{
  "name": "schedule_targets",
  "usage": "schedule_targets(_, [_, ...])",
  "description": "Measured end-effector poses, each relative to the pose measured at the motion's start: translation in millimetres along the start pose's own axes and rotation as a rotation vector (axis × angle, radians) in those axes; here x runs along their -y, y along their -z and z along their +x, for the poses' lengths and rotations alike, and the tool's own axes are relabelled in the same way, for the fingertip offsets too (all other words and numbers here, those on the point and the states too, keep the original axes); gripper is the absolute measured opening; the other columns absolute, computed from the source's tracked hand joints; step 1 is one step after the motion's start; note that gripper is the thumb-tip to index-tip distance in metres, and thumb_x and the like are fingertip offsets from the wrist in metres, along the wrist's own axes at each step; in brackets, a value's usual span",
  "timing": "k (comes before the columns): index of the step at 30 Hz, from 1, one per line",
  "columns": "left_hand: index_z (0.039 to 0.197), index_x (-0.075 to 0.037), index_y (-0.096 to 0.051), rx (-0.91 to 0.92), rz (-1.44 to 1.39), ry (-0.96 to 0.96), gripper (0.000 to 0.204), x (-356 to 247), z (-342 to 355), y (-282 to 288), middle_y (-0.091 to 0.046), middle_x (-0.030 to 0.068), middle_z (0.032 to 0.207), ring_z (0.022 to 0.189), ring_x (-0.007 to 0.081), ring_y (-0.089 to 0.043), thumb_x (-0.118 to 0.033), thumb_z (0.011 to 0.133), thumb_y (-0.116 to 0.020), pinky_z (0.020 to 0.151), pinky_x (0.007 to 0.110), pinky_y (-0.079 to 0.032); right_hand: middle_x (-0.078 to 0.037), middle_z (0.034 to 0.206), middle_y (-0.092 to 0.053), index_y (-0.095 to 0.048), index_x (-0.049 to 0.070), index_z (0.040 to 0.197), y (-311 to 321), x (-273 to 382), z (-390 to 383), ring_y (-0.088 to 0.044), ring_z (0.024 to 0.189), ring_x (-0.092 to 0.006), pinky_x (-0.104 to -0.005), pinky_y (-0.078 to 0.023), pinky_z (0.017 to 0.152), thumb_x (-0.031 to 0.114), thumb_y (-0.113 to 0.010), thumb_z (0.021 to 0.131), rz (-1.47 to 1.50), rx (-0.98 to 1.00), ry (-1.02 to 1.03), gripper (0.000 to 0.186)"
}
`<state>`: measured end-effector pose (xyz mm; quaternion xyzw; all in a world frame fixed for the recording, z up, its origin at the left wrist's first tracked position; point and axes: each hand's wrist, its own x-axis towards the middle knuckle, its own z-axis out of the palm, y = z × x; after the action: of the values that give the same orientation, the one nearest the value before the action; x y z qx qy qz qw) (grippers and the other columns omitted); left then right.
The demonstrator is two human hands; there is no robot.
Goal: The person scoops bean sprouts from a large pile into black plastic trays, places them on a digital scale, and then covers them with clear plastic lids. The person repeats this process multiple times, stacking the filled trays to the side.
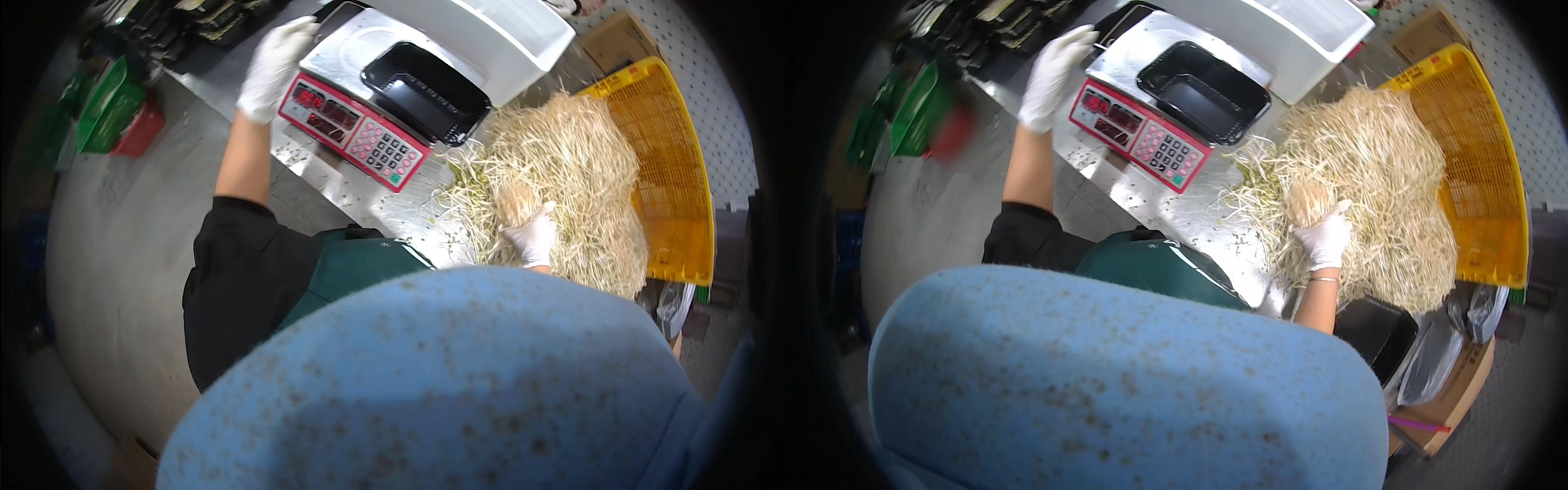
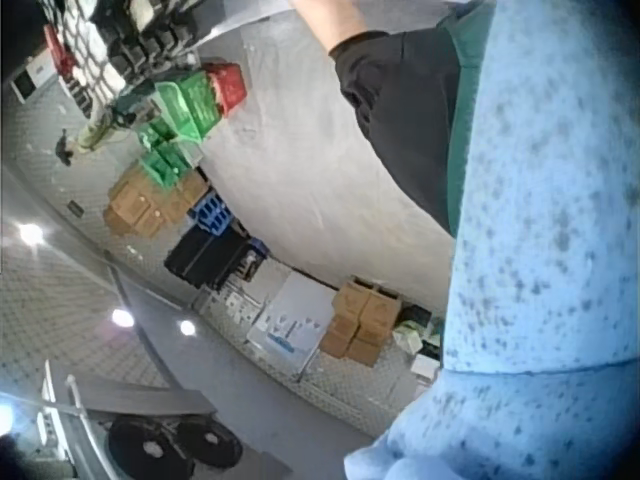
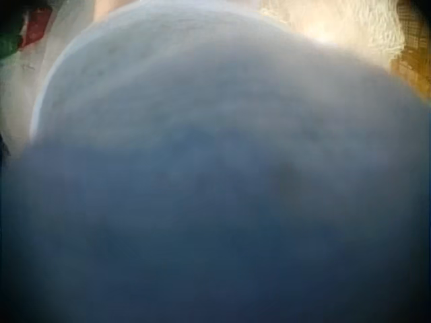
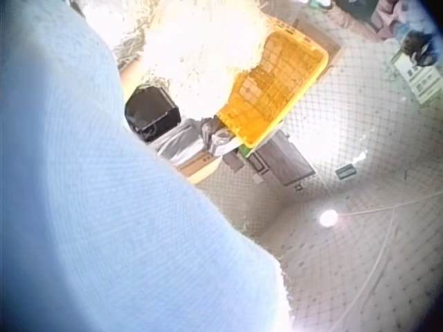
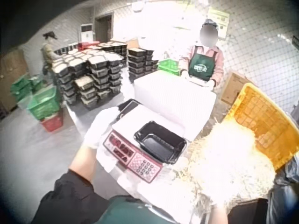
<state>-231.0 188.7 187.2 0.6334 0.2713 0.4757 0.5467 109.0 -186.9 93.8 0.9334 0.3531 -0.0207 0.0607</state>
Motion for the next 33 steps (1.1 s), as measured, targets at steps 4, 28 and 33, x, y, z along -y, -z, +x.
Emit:
schedule_targets(4, [0.133, 0.004, -0.046, 0.351, -0.023, 0.331, 0.055, 38.9, 11.8, -37.2, -0.060, 0.0080, 0.116, 0.107, 0.0134, -0.055, -0.019, 0.087, -0.064, 0.097, 0.027, -0.041, -0.021, 0.101, -0.066, -0.013, -0.014, 0.142, 11.3, 16.4, -2.2, -0.066, 0.089, -0.0307, -0.0361, -0.054, 0.079, 0.044, -0.087, 0.052, 0.003, 0.056, -0.046, 0.130])
schedule_targets(28, [0.138, 0.009, -0.031, 0.422, 0.171, -0.233, 0.073, 16.3, -125.9, -258.2, -0.027, 0.0315, 0.145, 0.136, 0.0446, -0.025, -0.006, 0.072, -0.057, 0.114, 0.044, -0.022, -0.021, 0.098, -0.062, -0.059, -0.003, 0.106, 102.4, 83.7, 1.7, -0.059, 0.088, -0.0362, -0.0462, -0.045, 0.082, 0.011, -0.057, 0.080, 0.086, -0.610, 0.412, 0.030])
schedule_targets(33, [0.141, 0.003, -0.035, 0.212, -0.175, 0.000, 0.069, 33.4, -79.6, -183.4, -0.033, 0.0206, 0.144, 0.137, 0.0305, -0.029, 0.000, 0.073, -0.051, 0.114, 0.037, -0.022, -0.016, 0.085, -0.065, -0.060, 0.006, 0.111, 122.2, 185.1, 22.1, -0.063, 0.077, -0.0340, -0.0416, -0.051, 0.072, 0.032, -0.079, 0.056, 0.567, -0.598, 0.554, 0.064])
